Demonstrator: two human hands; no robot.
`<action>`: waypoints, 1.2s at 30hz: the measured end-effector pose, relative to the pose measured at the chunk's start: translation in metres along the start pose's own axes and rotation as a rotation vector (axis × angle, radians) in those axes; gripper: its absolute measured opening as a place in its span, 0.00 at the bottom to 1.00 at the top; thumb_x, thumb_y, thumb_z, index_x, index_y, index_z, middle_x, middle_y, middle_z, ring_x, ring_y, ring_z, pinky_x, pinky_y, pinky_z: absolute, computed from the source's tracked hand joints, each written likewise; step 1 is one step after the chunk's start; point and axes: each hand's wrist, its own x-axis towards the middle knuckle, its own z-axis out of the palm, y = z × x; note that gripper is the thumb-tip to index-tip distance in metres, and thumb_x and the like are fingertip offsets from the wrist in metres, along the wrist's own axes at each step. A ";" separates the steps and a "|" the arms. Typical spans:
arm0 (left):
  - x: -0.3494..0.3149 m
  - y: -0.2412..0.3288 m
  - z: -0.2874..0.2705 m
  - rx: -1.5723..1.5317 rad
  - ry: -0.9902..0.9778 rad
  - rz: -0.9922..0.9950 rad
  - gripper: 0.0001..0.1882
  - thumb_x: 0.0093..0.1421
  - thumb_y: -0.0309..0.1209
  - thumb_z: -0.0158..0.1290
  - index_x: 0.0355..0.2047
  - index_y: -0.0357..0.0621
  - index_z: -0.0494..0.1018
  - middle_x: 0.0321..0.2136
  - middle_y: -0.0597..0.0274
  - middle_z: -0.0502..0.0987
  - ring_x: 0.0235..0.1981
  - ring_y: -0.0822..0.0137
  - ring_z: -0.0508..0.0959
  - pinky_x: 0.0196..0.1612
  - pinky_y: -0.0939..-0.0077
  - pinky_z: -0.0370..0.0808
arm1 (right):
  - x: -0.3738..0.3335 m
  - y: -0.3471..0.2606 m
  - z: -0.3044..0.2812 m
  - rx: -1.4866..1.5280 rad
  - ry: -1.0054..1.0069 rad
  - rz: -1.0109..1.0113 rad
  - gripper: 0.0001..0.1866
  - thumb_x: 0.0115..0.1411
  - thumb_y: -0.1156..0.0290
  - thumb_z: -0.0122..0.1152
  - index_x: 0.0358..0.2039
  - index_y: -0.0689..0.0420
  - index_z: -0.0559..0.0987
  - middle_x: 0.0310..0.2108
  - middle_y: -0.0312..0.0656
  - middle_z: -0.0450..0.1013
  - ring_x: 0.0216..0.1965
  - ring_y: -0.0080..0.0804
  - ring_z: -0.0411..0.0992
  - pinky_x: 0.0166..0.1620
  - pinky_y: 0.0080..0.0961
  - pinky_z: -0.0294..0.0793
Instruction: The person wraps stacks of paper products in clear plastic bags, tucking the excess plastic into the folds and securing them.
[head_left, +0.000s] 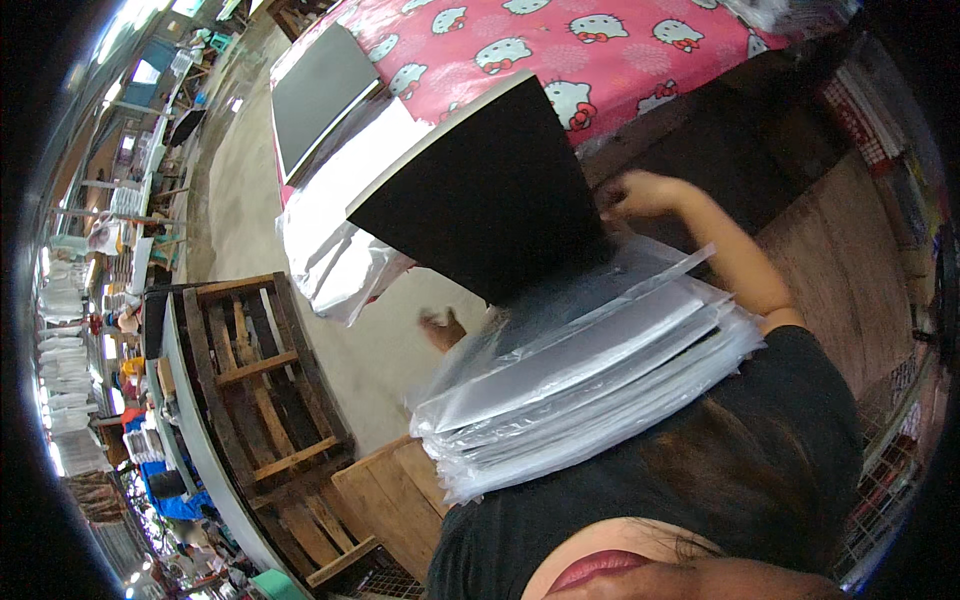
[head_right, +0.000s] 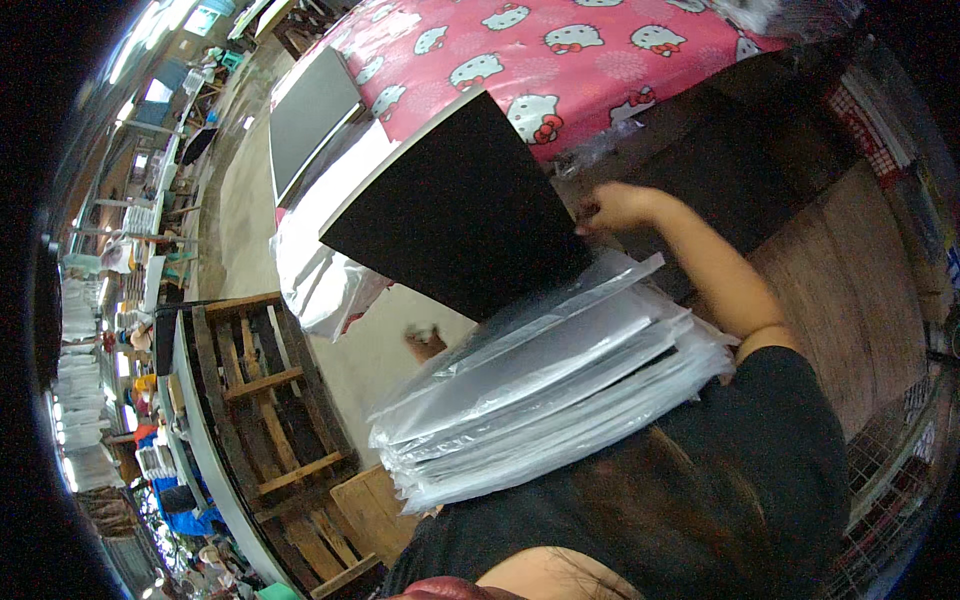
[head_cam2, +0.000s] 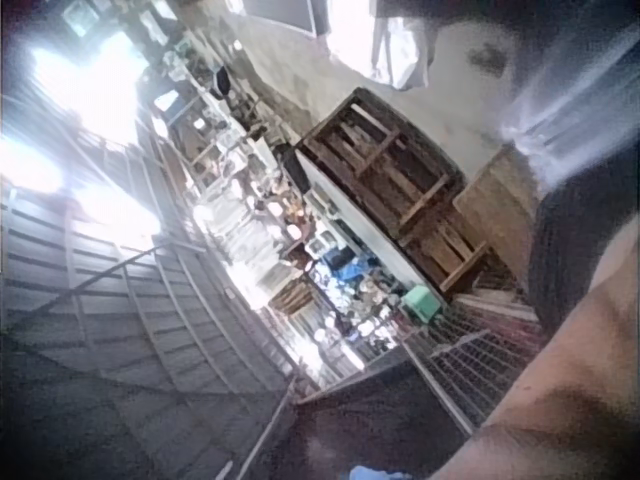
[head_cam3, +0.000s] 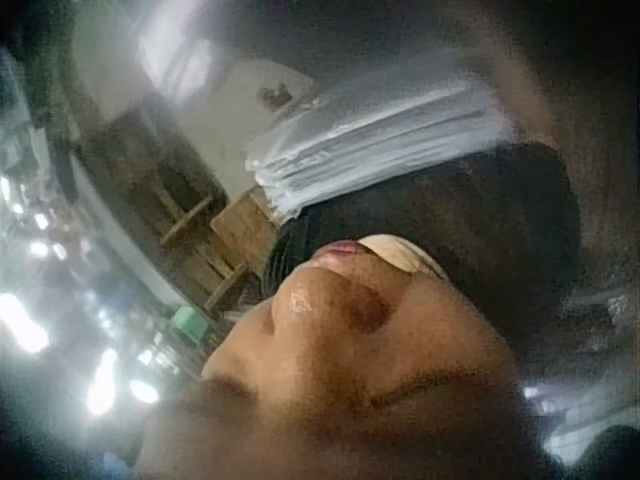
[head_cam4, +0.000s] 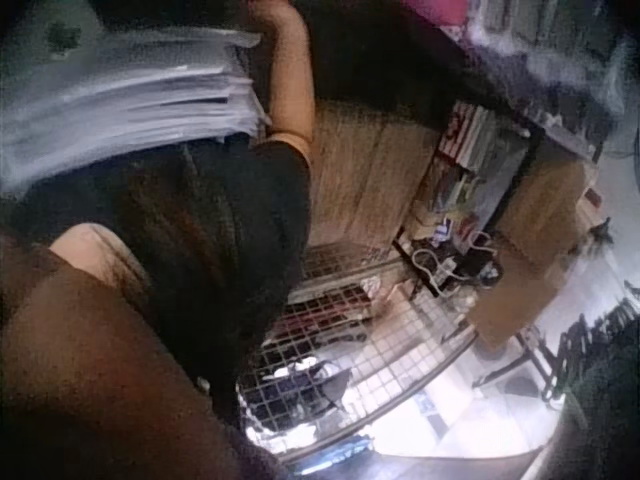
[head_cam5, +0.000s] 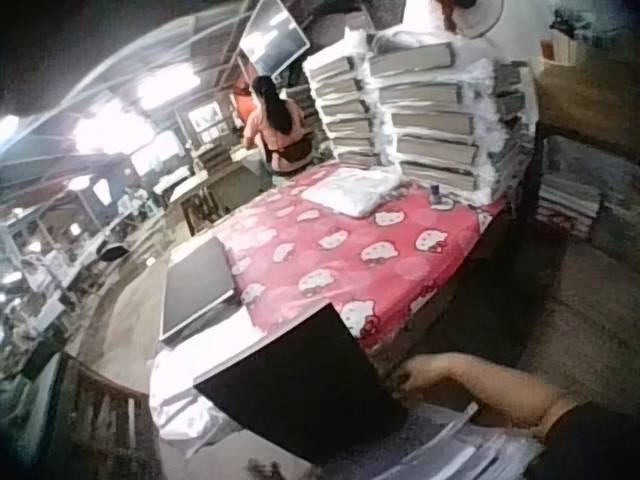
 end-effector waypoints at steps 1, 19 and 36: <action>0.007 0.002 -0.020 0.063 0.268 0.043 0.12 0.54 0.33 0.57 0.35 0.40 0.74 0.36 0.57 0.74 0.47 0.61 0.67 0.50 0.65 0.57 | -0.010 -0.024 -0.018 0.170 -0.095 -0.282 0.14 0.55 0.64 0.60 0.37 0.59 0.76 0.30 0.38 0.74 0.35 0.27 0.71 0.41 0.27 0.69; 0.187 0.053 -0.156 -0.288 -0.499 -0.034 0.10 0.57 0.30 0.55 0.34 0.34 0.74 0.29 0.63 0.77 0.30 0.73 0.74 0.33 0.80 0.71 | -0.068 -0.118 -0.067 0.405 0.003 -0.716 0.12 0.56 0.66 0.61 0.35 0.62 0.77 0.29 0.36 0.73 0.34 0.20 0.70 0.40 0.20 0.69; 0.239 0.023 -0.136 -0.646 -0.687 -0.372 0.15 0.60 0.32 0.49 0.42 0.34 0.72 0.32 0.63 0.76 0.29 0.73 0.73 0.34 0.79 0.70 | 0.018 -0.149 -0.095 -0.178 0.794 -0.736 0.20 0.59 0.55 0.54 0.44 0.58 0.76 0.42 0.48 0.73 0.46 0.42 0.70 0.49 0.33 0.68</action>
